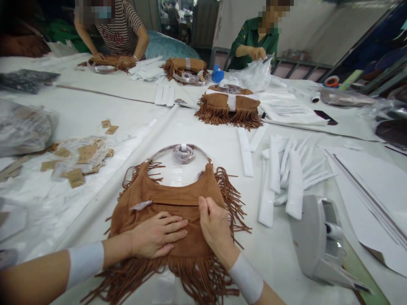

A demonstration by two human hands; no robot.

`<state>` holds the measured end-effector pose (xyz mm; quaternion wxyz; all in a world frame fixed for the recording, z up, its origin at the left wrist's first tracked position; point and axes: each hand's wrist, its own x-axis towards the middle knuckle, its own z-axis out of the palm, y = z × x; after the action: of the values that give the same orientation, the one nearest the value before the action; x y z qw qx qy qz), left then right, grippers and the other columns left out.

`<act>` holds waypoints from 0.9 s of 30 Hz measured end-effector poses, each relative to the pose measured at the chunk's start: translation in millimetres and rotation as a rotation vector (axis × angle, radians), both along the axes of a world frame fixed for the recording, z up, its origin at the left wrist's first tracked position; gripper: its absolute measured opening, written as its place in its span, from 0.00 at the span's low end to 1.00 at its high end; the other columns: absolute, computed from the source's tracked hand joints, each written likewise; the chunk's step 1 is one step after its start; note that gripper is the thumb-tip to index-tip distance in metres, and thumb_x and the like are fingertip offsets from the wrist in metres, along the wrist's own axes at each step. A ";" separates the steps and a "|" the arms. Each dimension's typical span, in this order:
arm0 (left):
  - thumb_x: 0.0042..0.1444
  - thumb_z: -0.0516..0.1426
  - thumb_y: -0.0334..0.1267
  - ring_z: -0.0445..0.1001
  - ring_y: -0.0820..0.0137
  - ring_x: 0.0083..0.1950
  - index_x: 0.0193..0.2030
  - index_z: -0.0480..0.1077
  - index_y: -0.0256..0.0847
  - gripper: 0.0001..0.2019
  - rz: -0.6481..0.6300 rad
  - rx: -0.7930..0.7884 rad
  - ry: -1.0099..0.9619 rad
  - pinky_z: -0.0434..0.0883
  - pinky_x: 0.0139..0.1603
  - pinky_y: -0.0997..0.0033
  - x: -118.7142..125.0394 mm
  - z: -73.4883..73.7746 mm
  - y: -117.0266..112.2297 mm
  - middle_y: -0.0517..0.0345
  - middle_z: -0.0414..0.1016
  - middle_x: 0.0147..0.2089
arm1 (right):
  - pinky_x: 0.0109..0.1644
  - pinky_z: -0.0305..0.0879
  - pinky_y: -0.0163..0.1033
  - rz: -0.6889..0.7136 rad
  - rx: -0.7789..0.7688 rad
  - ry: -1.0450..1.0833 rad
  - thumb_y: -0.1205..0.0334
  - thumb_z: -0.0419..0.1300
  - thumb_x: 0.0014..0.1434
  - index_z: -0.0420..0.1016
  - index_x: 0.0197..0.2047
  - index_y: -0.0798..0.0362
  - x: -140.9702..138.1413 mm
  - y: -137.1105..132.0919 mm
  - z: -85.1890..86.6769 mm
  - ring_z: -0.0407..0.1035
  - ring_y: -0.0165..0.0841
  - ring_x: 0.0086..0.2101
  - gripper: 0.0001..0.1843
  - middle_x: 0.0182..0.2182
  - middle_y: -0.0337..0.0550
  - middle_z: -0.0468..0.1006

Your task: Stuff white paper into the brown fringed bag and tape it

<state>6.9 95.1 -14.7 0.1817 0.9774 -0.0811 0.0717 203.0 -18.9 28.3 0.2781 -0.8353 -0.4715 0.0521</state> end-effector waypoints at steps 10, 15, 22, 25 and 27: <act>0.61 0.52 0.44 0.67 0.64 0.46 0.37 0.71 0.42 0.11 0.015 0.096 -0.021 0.61 0.50 0.60 3.5 -17.2 6.8 0.54 0.74 0.39 | 0.34 0.62 0.35 0.456 0.094 -0.126 0.55 0.43 0.69 0.65 0.34 0.50 -51.7 15.5 -55.9 0.68 0.32 0.30 0.16 0.28 0.40 0.70; 0.60 0.53 0.41 0.68 0.65 0.47 0.34 0.69 0.40 0.09 0.106 0.130 -0.089 0.62 0.46 0.61 -12.7 -5.3 6.6 0.51 0.72 0.47 | 0.40 0.67 0.41 0.607 0.161 -0.219 0.50 0.46 0.67 0.66 0.45 0.52 -48.4 19.9 -51.8 0.68 0.36 0.36 0.16 0.35 0.45 0.73; 0.61 0.53 0.38 0.70 0.65 0.43 0.45 0.68 0.40 0.08 1.069 -0.085 -0.220 0.65 0.43 0.63 -98.3 12.2 34.7 0.51 0.73 0.42 | 0.37 0.65 0.44 0.652 0.087 -0.358 0.50 0.54 0.64 0.70 0.46 0.51 -53.5 22.3 -52.8 0.67 0.38 0.34 0.15 0.34 0.45 0.73; 0.58 0.57 0.46 0.72 0.65 0.34 0.38 0.69 0.39 0.12 1.306 -0.365 0.011 0.66 0.35 0.68 -114.2 14.8 49.0 0.55 0.74 0.33 | 0.37 0.66 0.44 0.656 0.093 -0.354 0.50 0.55 0.63 0.71 0.46 0.52 -53.6 22.9 -54.3 0.67 0.39 0.35 0.15 0.34 0.45 0.73; 0.58 0.56 0.47 0.73 0.66 0.31 0.33 0.68 0.40 0.11 1.255 -0.410 0.155 0.65 0.32 0.69 -111.7 16.1 51.8 0.58 0.74 0.29 | 0.37 0.66 0.44 0.650 0.104 -0.357 0.50 0.55 0.63 0.71 0.46 0.51 -53.5 23.1 -54.7 0.67 0.39 0.35 0.15 0.34 0.45 0.73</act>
<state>-104.8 146.9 1.4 0.2932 0.7872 0.5319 0.1073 149.6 4.2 -26.4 0.2026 -0.6229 -0.7549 -0.0327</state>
